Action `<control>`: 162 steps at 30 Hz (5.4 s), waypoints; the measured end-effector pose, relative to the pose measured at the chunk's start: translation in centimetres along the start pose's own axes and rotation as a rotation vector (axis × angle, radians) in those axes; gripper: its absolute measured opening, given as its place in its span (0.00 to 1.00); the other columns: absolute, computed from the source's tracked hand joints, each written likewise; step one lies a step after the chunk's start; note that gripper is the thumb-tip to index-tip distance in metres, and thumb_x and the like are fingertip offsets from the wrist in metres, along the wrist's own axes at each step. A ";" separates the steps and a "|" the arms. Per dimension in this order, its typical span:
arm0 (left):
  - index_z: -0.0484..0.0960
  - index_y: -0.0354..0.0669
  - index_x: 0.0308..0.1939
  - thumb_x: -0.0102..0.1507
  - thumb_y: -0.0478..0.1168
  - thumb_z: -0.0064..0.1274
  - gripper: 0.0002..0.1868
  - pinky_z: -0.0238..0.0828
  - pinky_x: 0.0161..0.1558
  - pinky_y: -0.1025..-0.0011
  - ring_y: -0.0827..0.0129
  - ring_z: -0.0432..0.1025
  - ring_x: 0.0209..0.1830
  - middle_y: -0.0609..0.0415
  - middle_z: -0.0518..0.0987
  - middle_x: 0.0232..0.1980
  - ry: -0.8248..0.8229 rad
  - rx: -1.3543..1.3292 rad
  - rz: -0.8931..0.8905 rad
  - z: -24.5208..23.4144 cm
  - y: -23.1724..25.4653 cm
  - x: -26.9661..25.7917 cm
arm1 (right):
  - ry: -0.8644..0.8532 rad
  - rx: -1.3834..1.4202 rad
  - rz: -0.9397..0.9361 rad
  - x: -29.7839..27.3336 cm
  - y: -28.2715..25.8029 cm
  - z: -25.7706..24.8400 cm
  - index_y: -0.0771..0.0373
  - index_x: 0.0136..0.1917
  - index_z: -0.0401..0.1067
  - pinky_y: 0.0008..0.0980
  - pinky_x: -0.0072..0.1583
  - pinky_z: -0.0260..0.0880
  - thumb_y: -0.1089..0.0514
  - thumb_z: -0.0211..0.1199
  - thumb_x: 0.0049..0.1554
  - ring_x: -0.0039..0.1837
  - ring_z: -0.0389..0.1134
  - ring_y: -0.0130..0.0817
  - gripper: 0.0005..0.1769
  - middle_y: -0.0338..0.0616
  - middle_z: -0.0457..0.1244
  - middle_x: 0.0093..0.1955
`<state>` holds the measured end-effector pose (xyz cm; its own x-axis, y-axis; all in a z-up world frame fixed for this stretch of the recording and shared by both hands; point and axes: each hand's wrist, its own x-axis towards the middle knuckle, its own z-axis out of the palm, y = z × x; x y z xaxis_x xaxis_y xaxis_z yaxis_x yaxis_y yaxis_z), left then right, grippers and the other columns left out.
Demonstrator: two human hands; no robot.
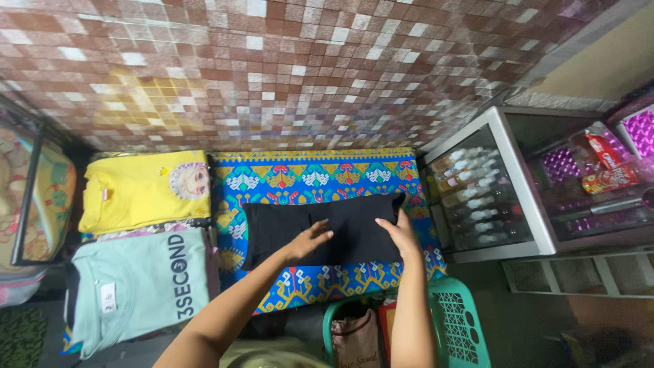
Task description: The person folds multiple shirts one by one on a patterned table, smoothing and aligning each before stacking them. Items handled include a light blue shirt, a black shirt, a yellow shirt, a red shirt, a white shirt, and a pink shirt.
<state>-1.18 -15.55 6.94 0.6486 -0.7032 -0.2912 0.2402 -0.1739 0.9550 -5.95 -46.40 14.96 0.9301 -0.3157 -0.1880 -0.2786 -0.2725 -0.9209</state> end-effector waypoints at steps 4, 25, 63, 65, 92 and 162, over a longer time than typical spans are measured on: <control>0.58 0.50 0.79 0.65 0.65 0.41 0.43 0.71 0.59 0.55 0.46 0.72 0.61 0.41 0.72 0.65 0.177 -0.445 -0.133 -5.4 -0.1 -4.1 | -0.015 -0.266 -0.305 -3.3 -4.3 12.4 0.64 0.67 0.63 0.40 0.64 0.67 0.50 0.73 0.52 0.64 0.68 0.45 0.35 0.55 0.67 0.62; 0.71 0.41 0.69 0.59 0.44 0.60 0.34 0.66 0.60 0.55 0.43 0.70 0.60 0.36 0.75 0.63 1.065 0.638 0.045 -10.6 -5.8 -6.7 | 0.373 -0.457 -0.343 -1.1 6.3 21.9 0.68 0.75 0.55 0.50 0.69 0.57 0.47 0.75 0.51 0.72 0.56 0.56 0.49 0.61 0.54 0.74; 0.70 0.33 0.60 0.67 0.38 0.44 0.19 0.58 0.69 0.38 0.47 0.66 0.70 0.40 0.70 0.71 1.182 -1.453 0.294 -34.2 -6.9 -21.8 | -0.344 -0.061 -0.925 7.0 -6.2 49.3 0.57 0.53 0.81 0.38 0.65 0.72 0.78 0.54 0.54 0.64 0.71 0.50 0.23 0.54 0.63 0.71; 0.70 0.34 0.59 0.66 0.38 0.43 0.18 0.58 0.69 0.39 0.48 0.66 0.70 0.41 0.71 0.70 1.205 -1.415 0.250 -34.3 -7.4 -21.5 | -0.323 -0.061 -0.941 6.9 -5.7 49.1 0.59 0.52 0.81 0.39 0.66 0.71 0.78 0.54 0.53 0.65 0.70 0.51 0.23 0.55 0.63 0.71; 0.79 0.51 0.59 0.59 0.32 0.58 0.24 0.69 0.63 0.61 0.50 0.68 0.68 0.49 0.71 0.69 -0.201 0.644 0.284 9.2 -1.1 -12.2 | 0.468 -0.440 0.719 -21.7 20.4 0.6 0.62 0.58 0.70 0.46 0.58 0.68 0.57 0.66 0.56 0.61 0.65 0.49 0.18 0.51 0.63 0.58; 0.83 0.37 0.40 0.63 0.50 0.57 0.17 0.67 0.46 0.65 0.62 0.72 0.44 0.47 0.76 0.43 0.094 -0.055 0.766 -5.2 15.8 -36.5 | -1.132 0.040 -0.773 -18.0 -12.0 20.3 0.64 0.57 0.73 0.32 0.63 0.68 0.55 0.65 0.62 0.61 0.68 0.32 0.14 0.43 0.67 0.56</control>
<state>-17.29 10.97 32.36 0.7061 -0.5516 0.4440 -0.2665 0.3739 0.8884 -14.44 -18.97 22.46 0.5352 0.8163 0.2174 0.3846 -0.0064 -0.9231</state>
